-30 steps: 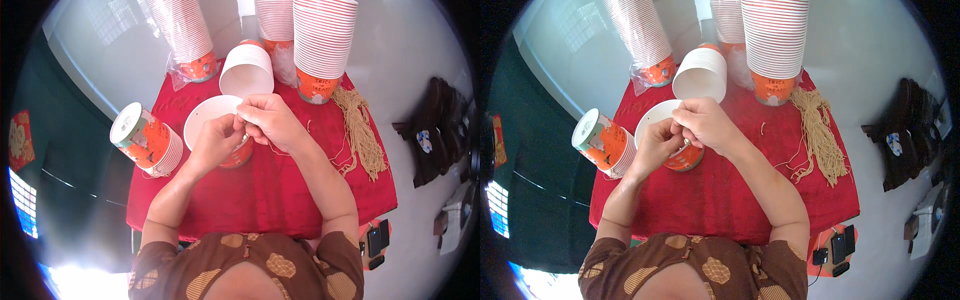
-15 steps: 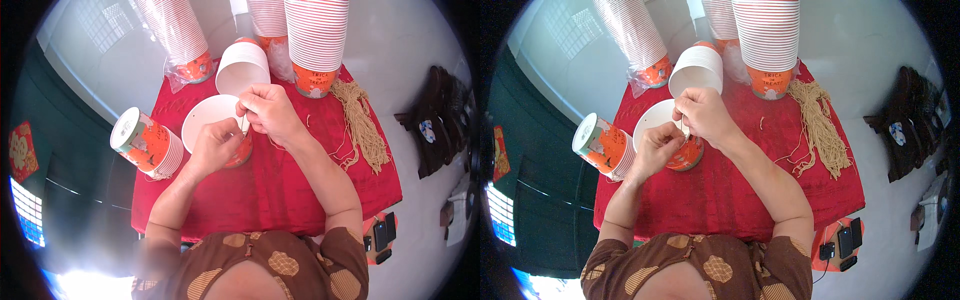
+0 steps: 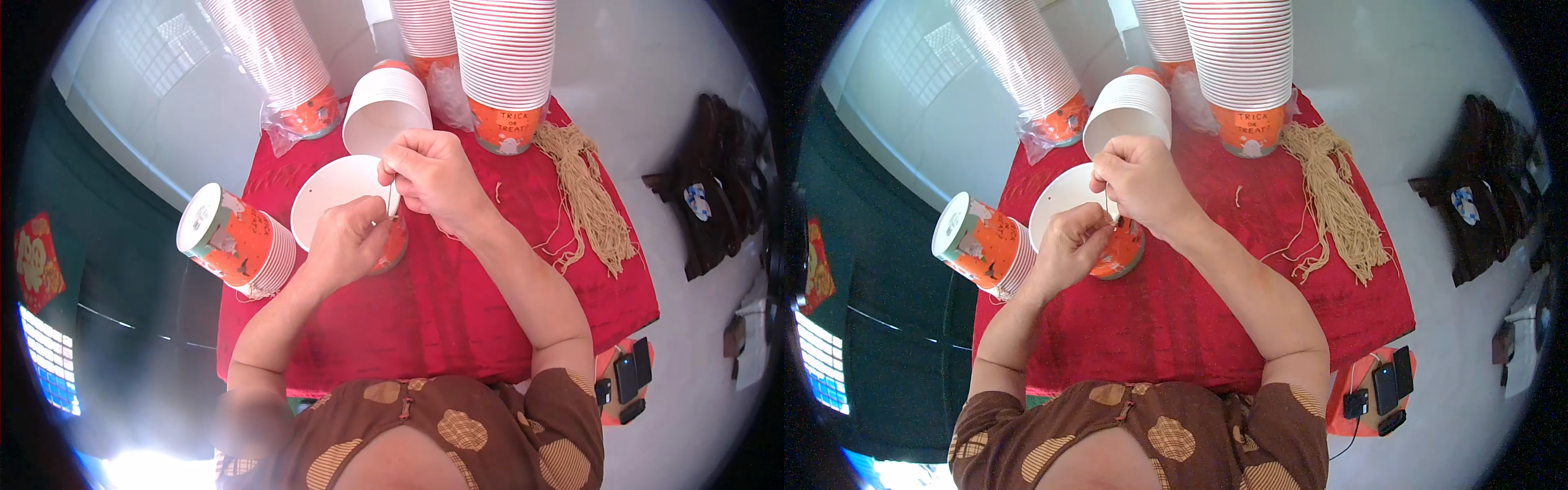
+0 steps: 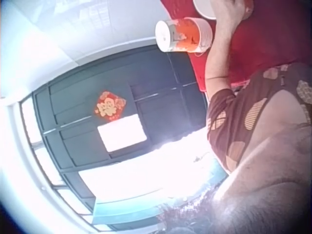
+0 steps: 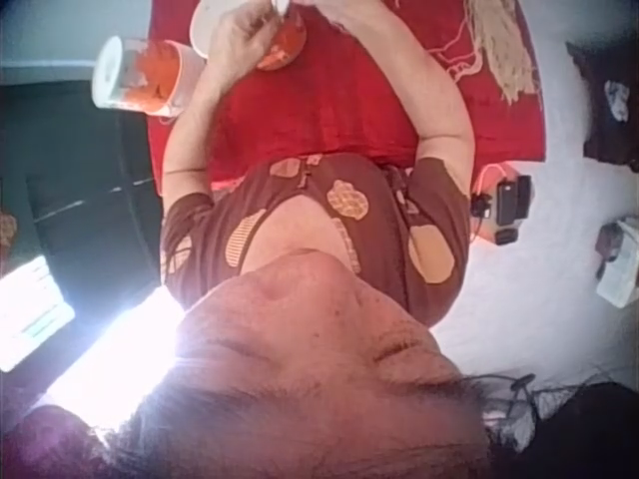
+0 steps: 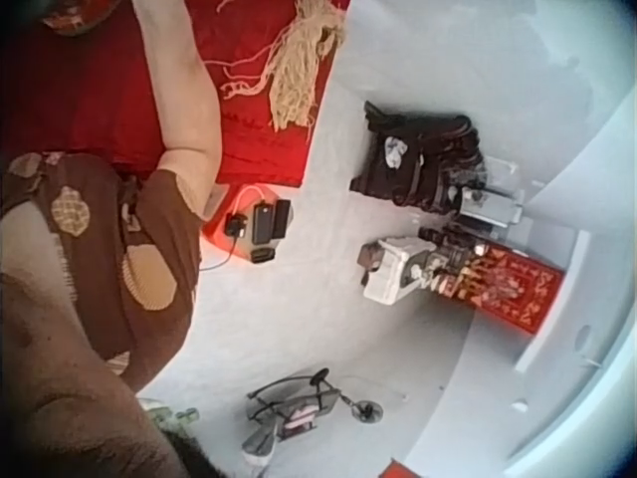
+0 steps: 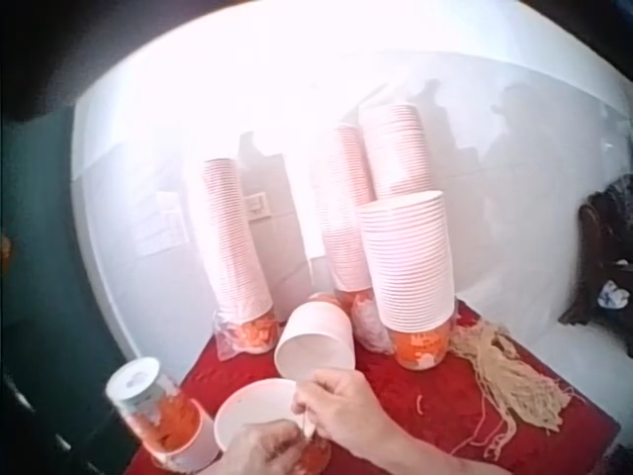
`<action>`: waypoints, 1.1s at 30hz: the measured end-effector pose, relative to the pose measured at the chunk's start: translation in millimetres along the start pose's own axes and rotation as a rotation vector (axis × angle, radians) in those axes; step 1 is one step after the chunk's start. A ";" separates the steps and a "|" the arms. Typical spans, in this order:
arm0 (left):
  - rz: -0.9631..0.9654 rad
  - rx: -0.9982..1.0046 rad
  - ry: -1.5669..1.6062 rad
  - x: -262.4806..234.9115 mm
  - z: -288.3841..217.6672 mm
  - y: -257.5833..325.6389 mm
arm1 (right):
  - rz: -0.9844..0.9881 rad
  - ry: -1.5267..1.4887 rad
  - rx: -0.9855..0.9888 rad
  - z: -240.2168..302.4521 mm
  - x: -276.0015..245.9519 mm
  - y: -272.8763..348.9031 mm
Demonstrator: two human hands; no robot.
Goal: Threading string through holes in paper buckets to create handles.
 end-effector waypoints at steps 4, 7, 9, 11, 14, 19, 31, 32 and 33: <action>-0.012 0.025 -0.030 1.2 2.0 -1.3 | 0.049 0.135 -0.118 -3.3 7.0 2.9; 0.009 0.089 -0.086 1.7 4.1 -3.9 | 0.121 0.232 -0.256 1.5 13.5 7.1; 0.032 0.088 -0.063 3.6 8.4 -5.2 | 0.133 0.278 -0.191 6.2 10.6 6.3; 0.100 0.017 -0.091 0.0 7.3 -4.9 | 0.112 0.228 -0.106 9.3 4.6 5.3; 0.169 -0.074 -0.121 -7.5 7.0 -3.8 | 0.063 0.189 0.010 4.6 -2.5 -0.5; 0.118 -0.130 -0.033 -10.6 4.7 3.8 | 0.005 0.152 0.058 3.6 -5.6 -2.9; -0.147 -0.088 -0.009 7.3 4.5 11.3 | 0.106 0.179 0.027 3.5 3.5 3.6; -0.154 -0.095 0.005 7.8 4.9 11.6 | 0.117 0.182 0.017 1.9 3.3 3.1; -0.160 -0.102 0.019 8.5 5.4 12.3 | 0.128 0.185 0.009 0.7 3.7 3.1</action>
Point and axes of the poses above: each hand's wrist, its own y-axis away from the middle knuckle, its own x-axis out of the palm, z = x × y, the point moved 4 cm from there along -y, towards the middle knuckle, and after that the axes turned 11 degrees about -y, right-handed, at the moved point
